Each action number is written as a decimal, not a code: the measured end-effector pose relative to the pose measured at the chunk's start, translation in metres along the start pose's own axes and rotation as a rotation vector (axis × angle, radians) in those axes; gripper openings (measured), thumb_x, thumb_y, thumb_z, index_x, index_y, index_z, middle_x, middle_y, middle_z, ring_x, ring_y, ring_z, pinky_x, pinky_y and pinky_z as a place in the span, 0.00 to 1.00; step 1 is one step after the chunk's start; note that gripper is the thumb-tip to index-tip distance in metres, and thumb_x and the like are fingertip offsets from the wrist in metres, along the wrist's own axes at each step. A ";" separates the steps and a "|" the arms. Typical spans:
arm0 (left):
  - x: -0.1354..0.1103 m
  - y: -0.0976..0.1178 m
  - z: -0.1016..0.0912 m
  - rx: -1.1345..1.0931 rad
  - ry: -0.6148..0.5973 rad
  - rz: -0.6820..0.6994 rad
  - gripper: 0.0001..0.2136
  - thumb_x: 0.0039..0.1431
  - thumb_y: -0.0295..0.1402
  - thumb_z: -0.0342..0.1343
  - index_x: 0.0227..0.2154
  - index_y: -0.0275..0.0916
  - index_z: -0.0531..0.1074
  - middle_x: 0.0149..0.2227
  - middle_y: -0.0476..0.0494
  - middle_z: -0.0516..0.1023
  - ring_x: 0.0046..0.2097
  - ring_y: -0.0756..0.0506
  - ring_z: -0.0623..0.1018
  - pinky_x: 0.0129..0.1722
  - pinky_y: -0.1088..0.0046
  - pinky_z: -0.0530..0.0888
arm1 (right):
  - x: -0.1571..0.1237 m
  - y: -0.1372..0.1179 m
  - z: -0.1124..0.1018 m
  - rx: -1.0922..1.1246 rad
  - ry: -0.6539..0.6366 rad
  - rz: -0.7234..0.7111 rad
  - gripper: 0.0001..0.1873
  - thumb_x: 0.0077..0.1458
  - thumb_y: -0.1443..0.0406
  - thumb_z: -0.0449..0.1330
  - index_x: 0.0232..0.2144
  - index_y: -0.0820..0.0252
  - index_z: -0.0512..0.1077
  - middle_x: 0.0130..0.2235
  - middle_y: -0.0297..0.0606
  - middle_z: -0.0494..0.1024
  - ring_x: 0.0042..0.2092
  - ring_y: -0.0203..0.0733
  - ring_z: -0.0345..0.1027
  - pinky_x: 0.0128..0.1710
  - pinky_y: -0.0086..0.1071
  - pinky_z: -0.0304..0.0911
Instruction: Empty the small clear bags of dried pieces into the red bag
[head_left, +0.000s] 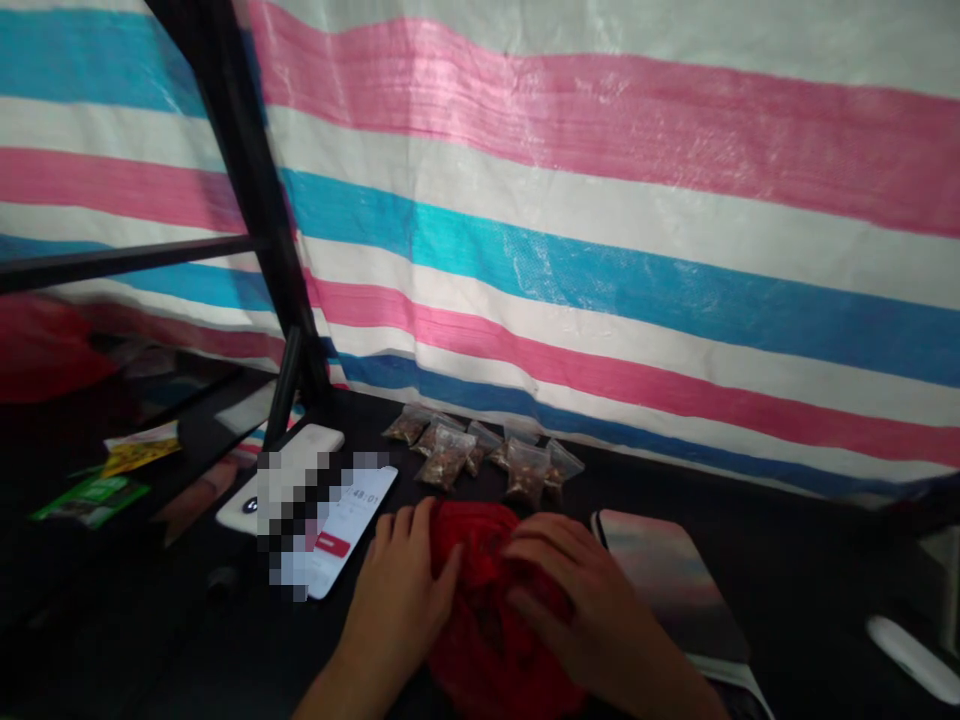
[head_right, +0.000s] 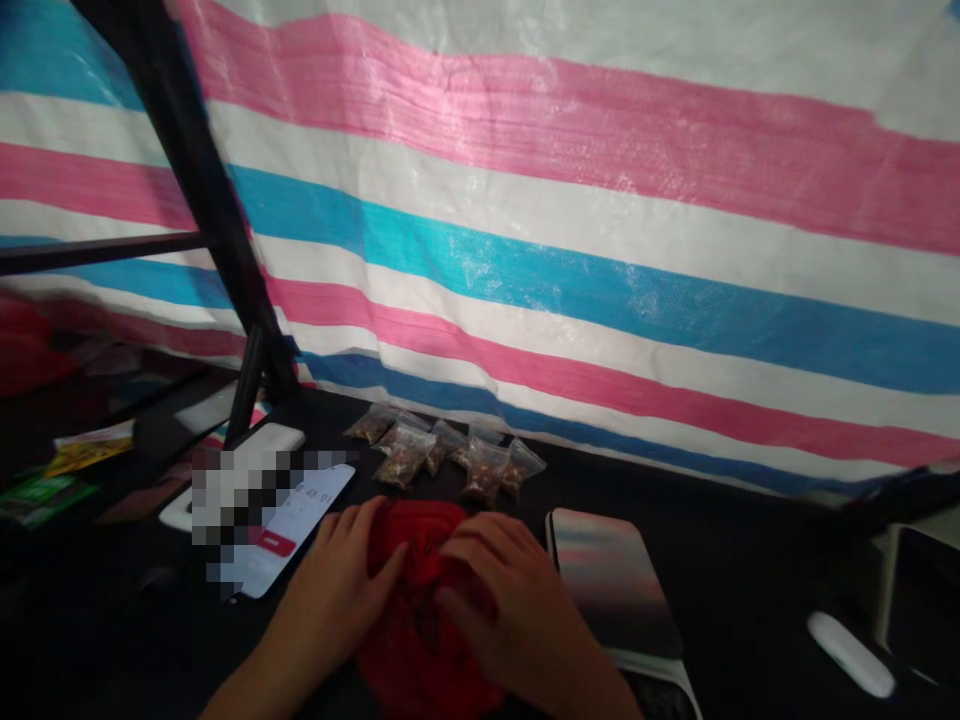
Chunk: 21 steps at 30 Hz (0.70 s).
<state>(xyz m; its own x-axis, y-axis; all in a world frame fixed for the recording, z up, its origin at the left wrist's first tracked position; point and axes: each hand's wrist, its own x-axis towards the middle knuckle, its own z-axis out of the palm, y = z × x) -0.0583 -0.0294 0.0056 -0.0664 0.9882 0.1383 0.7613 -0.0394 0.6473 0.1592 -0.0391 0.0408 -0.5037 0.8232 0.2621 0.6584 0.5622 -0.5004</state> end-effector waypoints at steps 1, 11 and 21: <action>-0.004 -0.002 0.002 -0.069 -0.028 -0.007 0.22 0.60 0.34 0.52 0.57 0.33 0.69 0.51 0.32 0.77 0.55 0.32 0.73 0.56 0.50 0.69 | 0.000 -0.008 0.004 -0.022 -0.063 -0.004 0.16 0.56 0.66 0.66 0.48 0.48 0.76 0.52 0.35 0.78 0.55 0.47 0.69 0.58 0.41 0.63; -0.029 0.001 -0.018 -0.298 0.199 0.274 0.15 0.61 0.22 0.45 0.36 0.44 0.75 0.41 0.43 0.76 0.48 0.43 0.77 0.48 0.68 0.74 | -0.005 -0.015 0.031 -0.086 -0.176 0.038 0.14 0.58 0.57 0.66 0.46 0.52 0.78 0.52 0.36 0.80 0.63 0.56 0.63 0.66 0.51 0.49; -0.032 0.004 -0.006 -0.597 -0.131 -0.079 0.14 0.57 0.28 0.53 0.46 0.39 0.73 0.46 0.41 0.80 0.46 0.42 0.80 0.48 0.66 0.77 | -0.008 -0.015 0.037 -0.100 -0.142 -0.030 0.17 0.63 0.58 0.60 0.54 0.51 0.75 0.56 0.37 0.78 0.63 0.57 0.61 0.66 0.53 0.47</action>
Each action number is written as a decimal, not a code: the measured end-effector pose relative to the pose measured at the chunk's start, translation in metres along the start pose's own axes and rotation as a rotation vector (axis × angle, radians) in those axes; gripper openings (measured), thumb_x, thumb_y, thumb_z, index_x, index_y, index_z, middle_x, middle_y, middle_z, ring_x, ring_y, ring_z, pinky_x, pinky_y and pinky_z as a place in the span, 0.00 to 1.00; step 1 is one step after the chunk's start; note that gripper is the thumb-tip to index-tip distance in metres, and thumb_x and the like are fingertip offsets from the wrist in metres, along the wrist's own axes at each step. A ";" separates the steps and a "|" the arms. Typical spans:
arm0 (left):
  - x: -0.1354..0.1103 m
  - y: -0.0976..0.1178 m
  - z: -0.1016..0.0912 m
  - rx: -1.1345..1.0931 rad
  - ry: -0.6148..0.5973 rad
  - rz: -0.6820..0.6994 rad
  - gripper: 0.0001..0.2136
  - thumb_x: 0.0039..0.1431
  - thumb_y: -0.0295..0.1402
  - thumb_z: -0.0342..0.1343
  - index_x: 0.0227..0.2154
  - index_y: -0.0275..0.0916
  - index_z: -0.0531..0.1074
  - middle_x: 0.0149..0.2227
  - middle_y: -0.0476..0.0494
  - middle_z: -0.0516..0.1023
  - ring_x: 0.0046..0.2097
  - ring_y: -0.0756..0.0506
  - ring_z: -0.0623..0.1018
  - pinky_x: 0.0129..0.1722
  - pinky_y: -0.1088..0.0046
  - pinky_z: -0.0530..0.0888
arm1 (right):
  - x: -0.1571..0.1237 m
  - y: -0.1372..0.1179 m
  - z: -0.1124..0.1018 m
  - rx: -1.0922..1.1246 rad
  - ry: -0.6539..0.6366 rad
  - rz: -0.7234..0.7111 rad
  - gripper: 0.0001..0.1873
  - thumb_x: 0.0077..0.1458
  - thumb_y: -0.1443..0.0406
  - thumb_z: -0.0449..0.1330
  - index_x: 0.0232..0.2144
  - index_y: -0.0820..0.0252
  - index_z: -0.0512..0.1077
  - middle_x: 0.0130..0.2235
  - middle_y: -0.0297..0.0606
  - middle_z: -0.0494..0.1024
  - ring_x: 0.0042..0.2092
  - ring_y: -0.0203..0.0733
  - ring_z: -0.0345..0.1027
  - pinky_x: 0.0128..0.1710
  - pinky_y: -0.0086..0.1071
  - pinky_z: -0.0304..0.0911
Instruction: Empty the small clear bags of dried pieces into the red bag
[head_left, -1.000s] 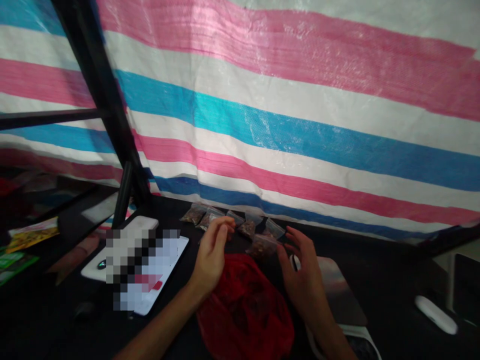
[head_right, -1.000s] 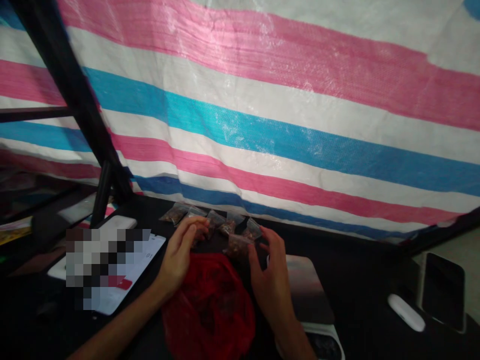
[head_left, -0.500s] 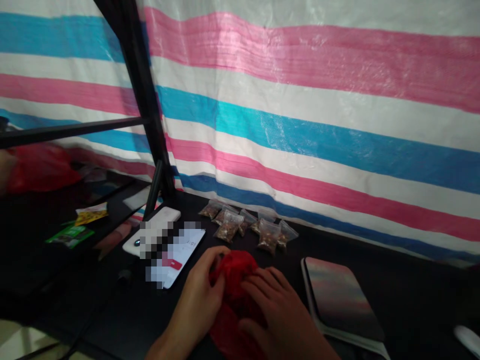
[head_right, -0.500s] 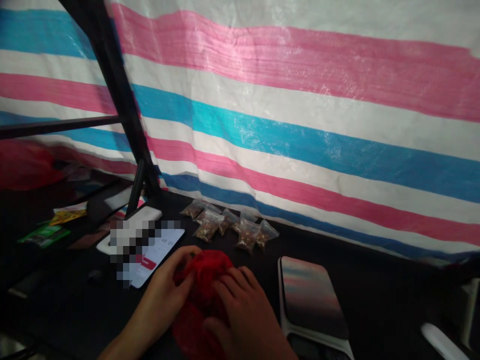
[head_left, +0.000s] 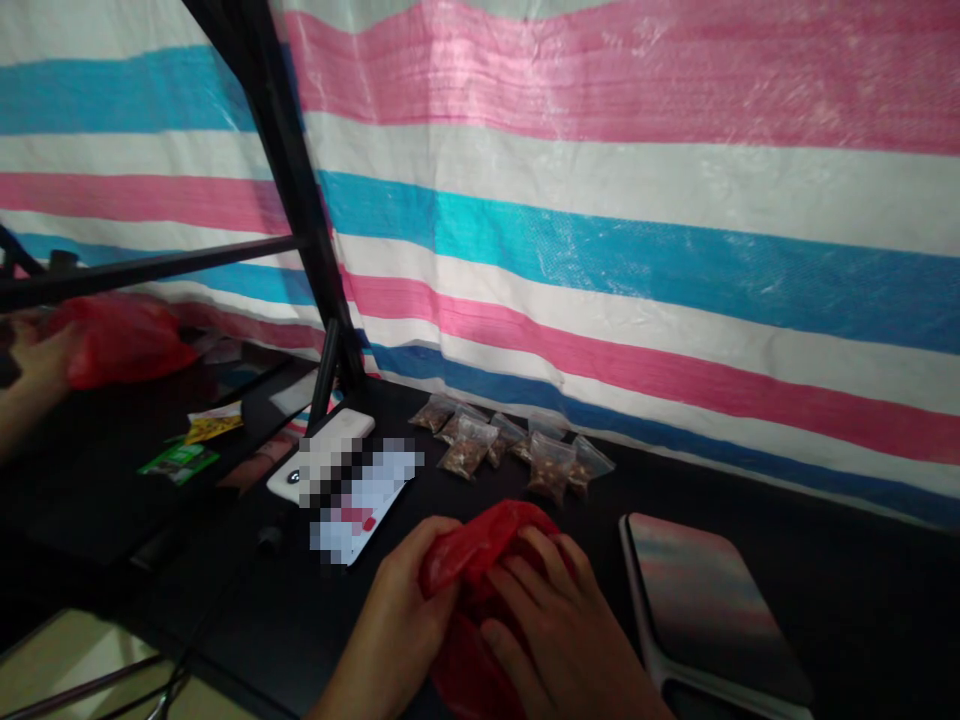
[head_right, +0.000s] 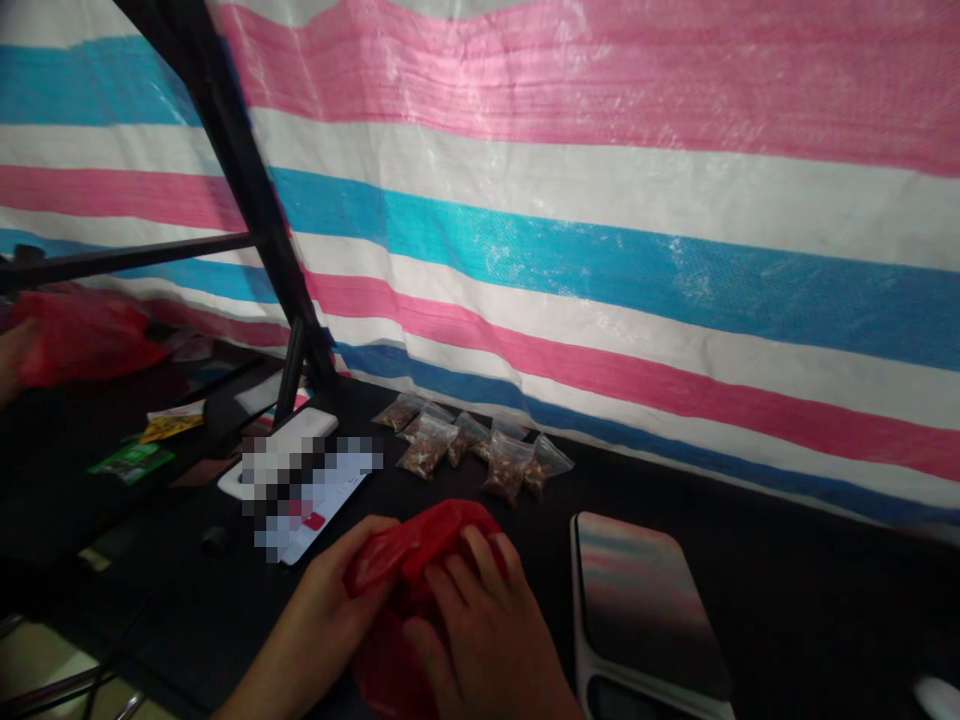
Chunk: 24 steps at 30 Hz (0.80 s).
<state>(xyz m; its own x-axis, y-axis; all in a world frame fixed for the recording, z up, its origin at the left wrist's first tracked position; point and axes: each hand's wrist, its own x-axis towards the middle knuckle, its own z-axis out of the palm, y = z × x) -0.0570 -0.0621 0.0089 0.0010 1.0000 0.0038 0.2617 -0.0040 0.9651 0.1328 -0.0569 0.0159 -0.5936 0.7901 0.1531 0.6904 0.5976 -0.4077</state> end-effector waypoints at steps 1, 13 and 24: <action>-0.001 -0.001 0.001 -0.013 0.010 0.010 0.11 0.56 0.27 0.52 0.42 0.38 0.74 0.43 0.41 0.80 0.42 0.43 0.80 0.44 0.67 0.77 | 0.001 -0.001 0.001 0.008 -0.010 -0.005 0.17 0.63 0.58 0.59 0.53 0.50 0.75 0.57 0.36 0.78 0.64 0.57 0.60 0.66 0.54 0.47; -0.015 0.010 0.000 0.605 0.148 0.341 0.26 0.55 0.31 0.57 0.58 0.53 0.70 0.64 0.44 0.68 0.64 0.35 0.70 0.61 0.54 0.71 | -0.002 0.012 -0.007 0.034 0.102 0.011 0.14 0.64 0.70 0.55 0.48 0.52 0.75 0.53 0.33 0.79 0.67 0.50 0.55 0.69 0.54 0.39; 0.032 -0.009 0.024 0.390 -0.008 0.133 0.22 0.52 0.21 0.48 0.48 0.41 0.75 0.50 0.41 0.80 0.54 0.40 0.78 0.56 0.60 0.74 | -0.011 0.025 -0.047 0.097 0.138 0.015 0.17 0.48 0.78 0.54 0.36 0.54 0.71 0.44 0.34 0.77 0.55 0.45 0.64 0.61 0.42 0.51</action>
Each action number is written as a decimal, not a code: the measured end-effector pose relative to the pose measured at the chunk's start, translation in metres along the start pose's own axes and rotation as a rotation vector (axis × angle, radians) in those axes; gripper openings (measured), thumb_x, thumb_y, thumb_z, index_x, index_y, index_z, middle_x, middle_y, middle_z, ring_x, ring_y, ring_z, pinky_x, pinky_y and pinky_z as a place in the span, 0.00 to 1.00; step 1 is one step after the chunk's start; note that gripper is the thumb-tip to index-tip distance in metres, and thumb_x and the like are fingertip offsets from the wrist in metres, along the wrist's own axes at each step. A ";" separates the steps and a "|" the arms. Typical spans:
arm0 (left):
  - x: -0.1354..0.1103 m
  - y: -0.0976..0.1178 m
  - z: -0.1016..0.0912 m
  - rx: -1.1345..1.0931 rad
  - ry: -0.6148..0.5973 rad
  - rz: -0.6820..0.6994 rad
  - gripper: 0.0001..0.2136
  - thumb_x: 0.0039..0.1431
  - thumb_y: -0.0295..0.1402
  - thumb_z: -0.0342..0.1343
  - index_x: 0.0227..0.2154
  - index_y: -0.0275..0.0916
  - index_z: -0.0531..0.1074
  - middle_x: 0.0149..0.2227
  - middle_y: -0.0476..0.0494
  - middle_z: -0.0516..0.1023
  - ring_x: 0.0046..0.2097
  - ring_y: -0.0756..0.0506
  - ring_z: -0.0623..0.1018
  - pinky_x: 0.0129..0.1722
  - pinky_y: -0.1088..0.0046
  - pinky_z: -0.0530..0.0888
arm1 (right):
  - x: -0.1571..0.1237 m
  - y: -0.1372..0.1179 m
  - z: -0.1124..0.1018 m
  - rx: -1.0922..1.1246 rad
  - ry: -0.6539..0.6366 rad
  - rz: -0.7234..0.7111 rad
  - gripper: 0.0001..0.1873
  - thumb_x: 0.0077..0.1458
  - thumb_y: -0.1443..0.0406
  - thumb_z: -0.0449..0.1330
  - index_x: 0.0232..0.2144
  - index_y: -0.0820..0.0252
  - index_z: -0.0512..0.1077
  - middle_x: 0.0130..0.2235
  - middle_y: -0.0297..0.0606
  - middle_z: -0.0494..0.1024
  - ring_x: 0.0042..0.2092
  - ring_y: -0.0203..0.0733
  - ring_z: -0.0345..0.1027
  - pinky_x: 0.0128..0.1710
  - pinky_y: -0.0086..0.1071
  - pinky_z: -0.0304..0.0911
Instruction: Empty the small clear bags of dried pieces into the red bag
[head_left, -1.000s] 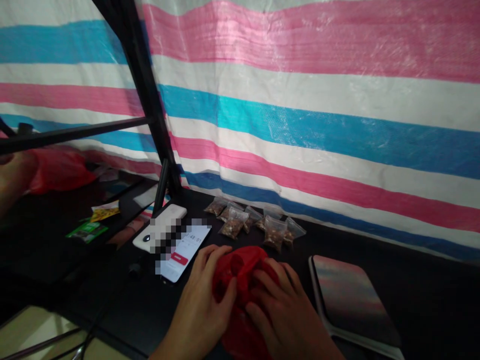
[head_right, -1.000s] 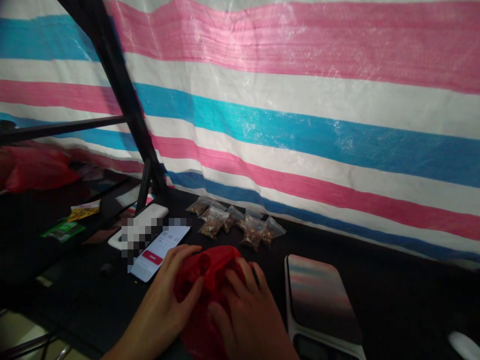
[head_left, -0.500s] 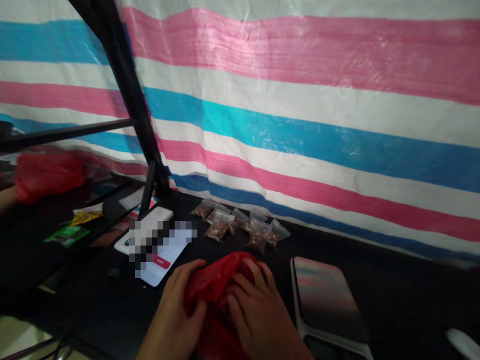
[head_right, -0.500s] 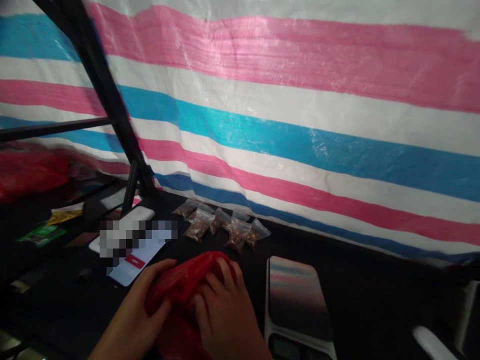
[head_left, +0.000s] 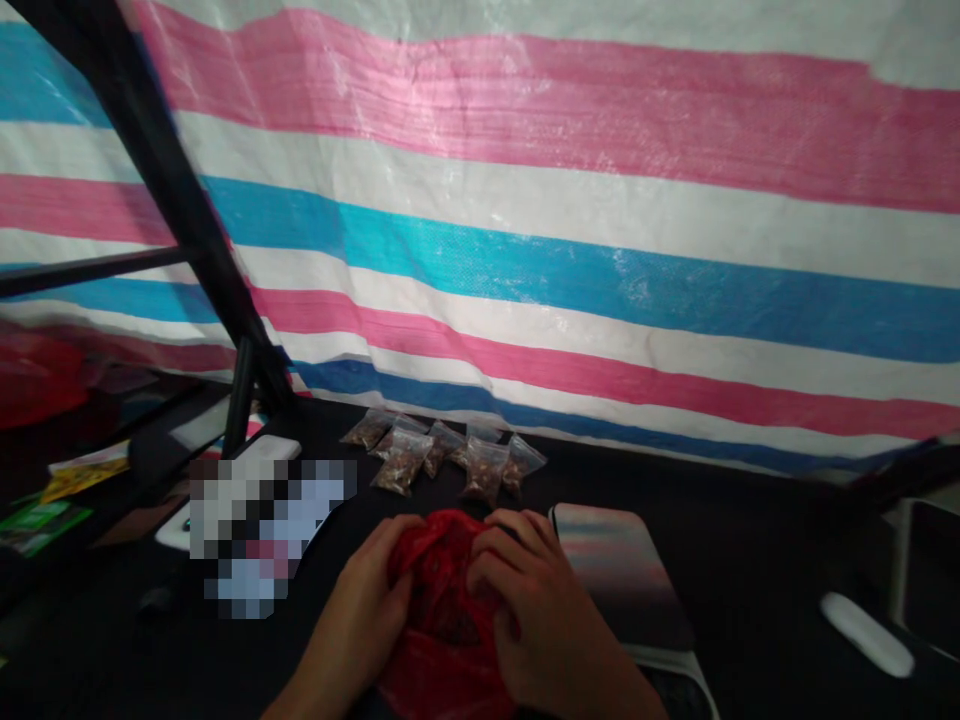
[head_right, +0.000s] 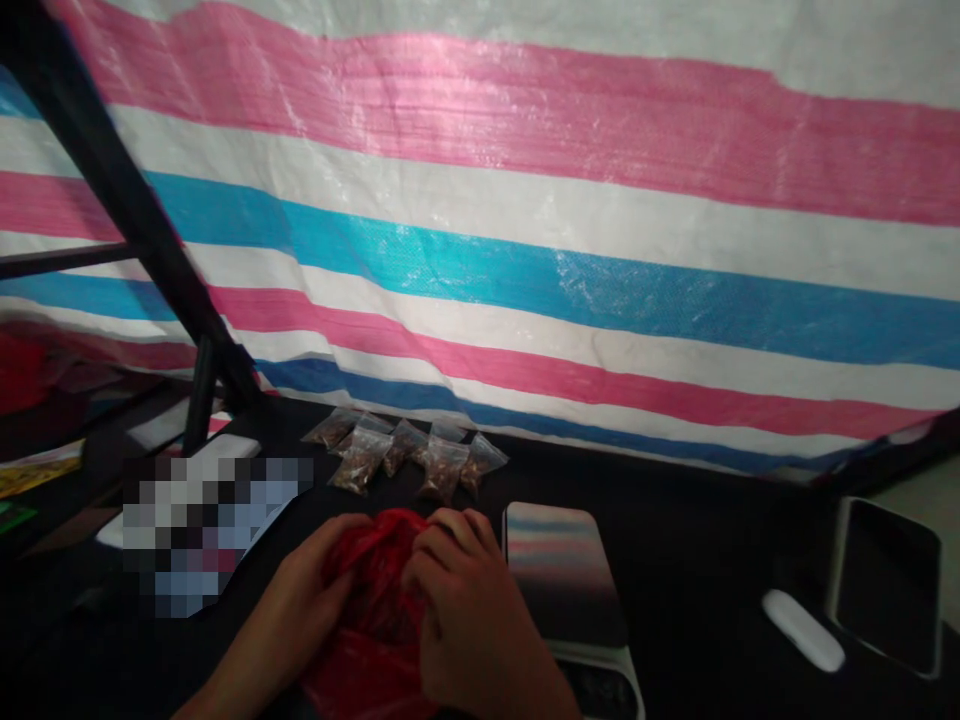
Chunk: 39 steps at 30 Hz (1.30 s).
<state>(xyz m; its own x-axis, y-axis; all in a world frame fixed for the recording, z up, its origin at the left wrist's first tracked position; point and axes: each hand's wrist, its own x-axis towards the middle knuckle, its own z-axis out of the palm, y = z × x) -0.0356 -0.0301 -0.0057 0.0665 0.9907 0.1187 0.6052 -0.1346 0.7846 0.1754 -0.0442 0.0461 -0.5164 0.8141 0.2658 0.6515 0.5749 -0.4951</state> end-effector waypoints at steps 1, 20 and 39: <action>-0.001 -0.002 -0.001 0.000 0.025 -0.015 0.21 0.53 0.21 0.47 0.46 0.41 0.75 0.48 0.41 0.80 0.52 0.40 0.79 0.54 0.60 0.75 | -0.001 0.000 -0.001 0.001 -0.023 0.004 0.17 0.44 0.78 0.54 0.34 0.54 0.71 0.42 0.34 0.77 0.55 0.45 0.64 0.61 0.42 0.51; 0.005 0.004 -0.019 0.552 -0.329 0.571 0.29 0.64 0.32 0.54 0.67 0.45 0.56 0.70 0.43 0.60 0.71 0.38 0.57 0.69 0.51 0.60 | 0.004 -0.007 0.009 0.063 -0.138 -0.003 0.32 0.47 0.76 0.51 0.53 0.52 0.71 0.58 0.34 0.74 0.65 0.39 0.56 0.69 0.40 0.40; 0.072 0.068 -0.024 0.535 -0.180 0.200 0.21 0.72 0.38 0.40 0.42 0.35 0.78 0.45 0.33 0.81 0.51 0.36 0.78 0.53 0.57 0.71 | 0.000 0.002 0.013 0.091 -0.054 0.068 0.14 0.49 0.75 0.50 0.34 0.56 0.70 0.42 0.38 0.75 0.56 0.45 0.61 0.59 0.42 0.53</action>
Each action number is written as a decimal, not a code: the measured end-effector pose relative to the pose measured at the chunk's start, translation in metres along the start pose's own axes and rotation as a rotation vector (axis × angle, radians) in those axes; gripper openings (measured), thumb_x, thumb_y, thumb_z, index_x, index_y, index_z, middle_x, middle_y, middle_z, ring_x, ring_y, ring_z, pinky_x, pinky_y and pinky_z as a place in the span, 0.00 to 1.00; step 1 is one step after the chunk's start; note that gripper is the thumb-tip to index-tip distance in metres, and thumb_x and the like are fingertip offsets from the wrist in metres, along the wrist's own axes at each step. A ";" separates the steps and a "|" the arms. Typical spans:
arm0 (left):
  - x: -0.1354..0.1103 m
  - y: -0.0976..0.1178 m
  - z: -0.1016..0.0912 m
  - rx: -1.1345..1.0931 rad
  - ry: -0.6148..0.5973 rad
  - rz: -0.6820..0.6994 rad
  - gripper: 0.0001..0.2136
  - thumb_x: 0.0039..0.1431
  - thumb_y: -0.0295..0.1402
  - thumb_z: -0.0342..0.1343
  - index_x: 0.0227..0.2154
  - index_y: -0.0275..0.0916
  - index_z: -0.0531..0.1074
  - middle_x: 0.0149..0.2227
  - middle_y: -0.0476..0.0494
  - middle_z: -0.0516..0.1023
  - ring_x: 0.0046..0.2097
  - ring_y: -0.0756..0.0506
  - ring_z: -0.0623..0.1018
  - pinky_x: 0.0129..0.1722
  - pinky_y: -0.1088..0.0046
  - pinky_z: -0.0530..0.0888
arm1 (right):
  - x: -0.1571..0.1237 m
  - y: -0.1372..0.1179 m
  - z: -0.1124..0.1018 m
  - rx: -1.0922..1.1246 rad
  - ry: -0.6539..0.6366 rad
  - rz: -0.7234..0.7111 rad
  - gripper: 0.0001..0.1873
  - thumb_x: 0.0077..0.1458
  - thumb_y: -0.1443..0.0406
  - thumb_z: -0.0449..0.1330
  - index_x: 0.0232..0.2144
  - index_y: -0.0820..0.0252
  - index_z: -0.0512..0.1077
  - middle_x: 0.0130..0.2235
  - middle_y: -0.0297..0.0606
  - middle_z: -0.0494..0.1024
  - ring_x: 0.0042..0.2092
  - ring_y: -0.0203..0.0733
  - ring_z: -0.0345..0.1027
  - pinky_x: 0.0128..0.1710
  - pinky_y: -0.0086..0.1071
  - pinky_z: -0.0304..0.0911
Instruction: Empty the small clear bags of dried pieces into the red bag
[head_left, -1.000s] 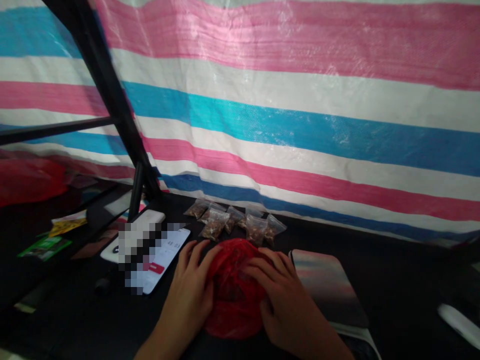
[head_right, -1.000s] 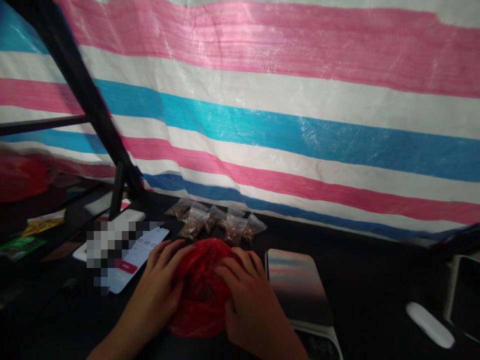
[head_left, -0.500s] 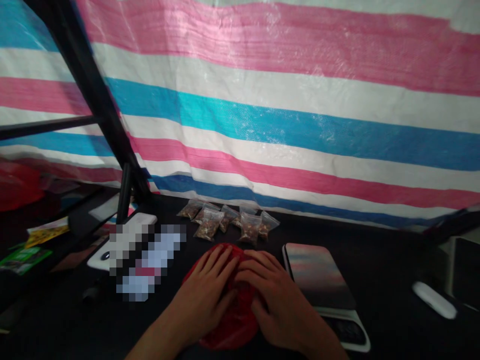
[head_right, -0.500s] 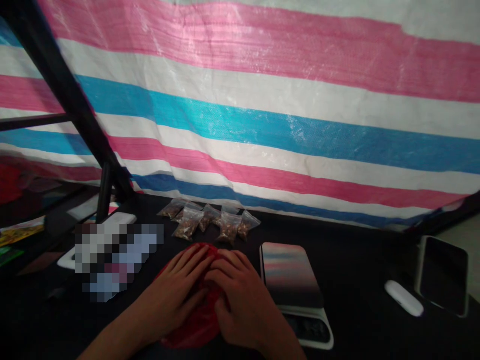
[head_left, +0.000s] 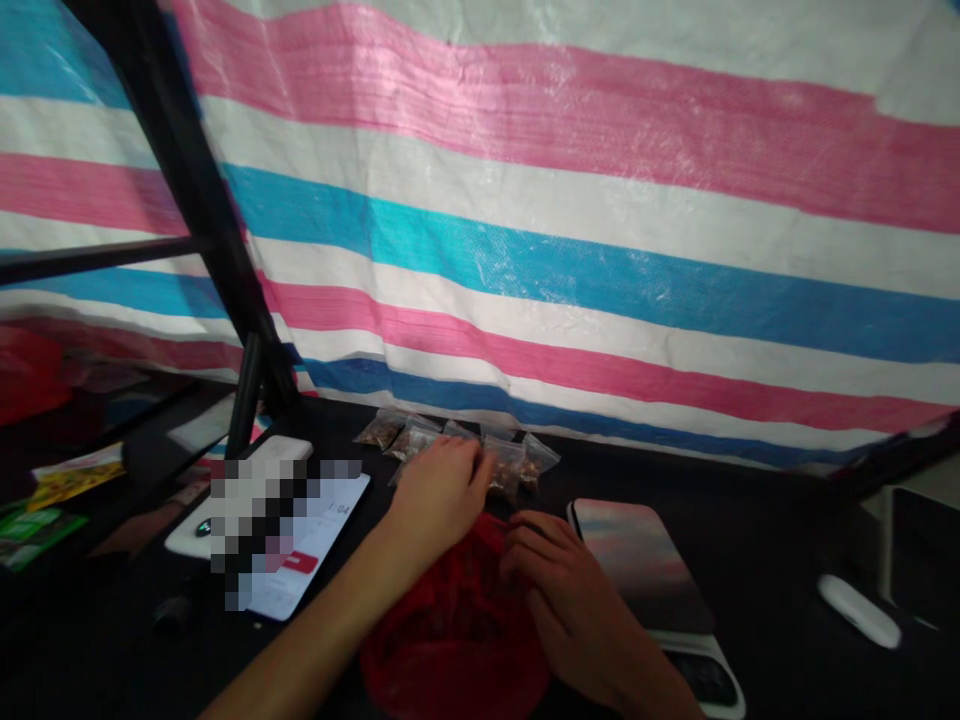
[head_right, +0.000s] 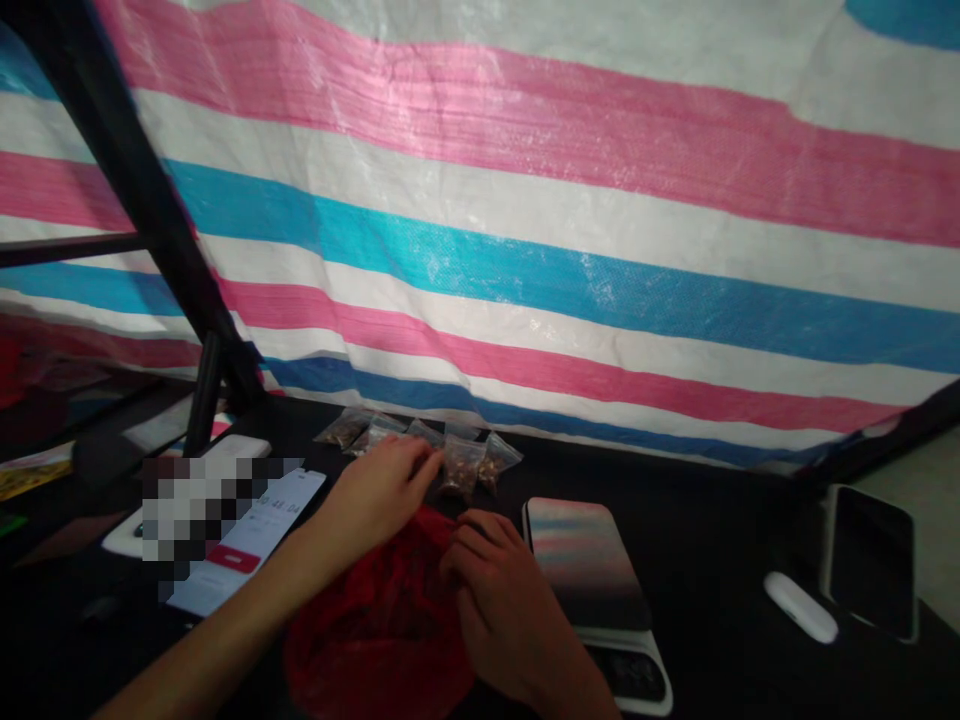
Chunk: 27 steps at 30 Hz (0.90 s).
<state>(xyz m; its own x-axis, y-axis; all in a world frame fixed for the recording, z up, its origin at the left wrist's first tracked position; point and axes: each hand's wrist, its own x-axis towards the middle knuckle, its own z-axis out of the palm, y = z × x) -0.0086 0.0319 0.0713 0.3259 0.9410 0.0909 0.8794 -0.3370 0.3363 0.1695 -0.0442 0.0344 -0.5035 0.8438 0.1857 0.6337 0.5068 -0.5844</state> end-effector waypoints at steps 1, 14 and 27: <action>0.012 0.006 0.004 0.037 0.043 -0.111 0.22 0.72 0.39 0.40 0.45 0.32 0.77 0.47 0.28 0.80 0.51 0.34 0.78 0.51 0.56 0.72 | 0.000 -0.001 0.001 0.003 -0.005 0.003 0.14 0.49 0.75 0.50 0.34 0.56 0.70 0.42 0.38 0.75 0.56 0.45 0.61 0.59 0.41 0.53; 0.038 -0.014 0.053 -0.479 0.016 0.069 0.08 0.64 0.38 0.54 0.33 0.39 0.70 0.32 0.46 0.78 0.34 0.46 0.77 0.33 0.74 0.69 | 0.003 0.010 0.003 -0.084 0.029 -0.050 0.15 0.46 0.76 0.53 0.34 0.55 0.72 0.43 0.35 0.77 0.52 0.46 0.65 0.57 0.40 0.56; -0.029 -0.015 0.048 -0.882 -0.128 0.183 0.07 0.56 0.32 0.61 0.37 0.41 0.71 0.34 0.53 0.77 0.34 0.49 0.73 0.34 0.76 0.65 | 0.003 0.027 0.022 0.110 0.617 0.225 0.07 0.61 0.62 0.59 0.41 0.57 0.71 0.35 0.37 0.80 0.35 0.41 0.76 0.36 0.30 0.73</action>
<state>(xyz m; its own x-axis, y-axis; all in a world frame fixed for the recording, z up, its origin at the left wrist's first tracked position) -0.0148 0.0080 0.0181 0.5166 0.8469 0.1261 0.2428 -0.2861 0.9269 0.1721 -0.0315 0.0020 0.0830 0.8897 0.4488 0.6040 0.3133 -0.7328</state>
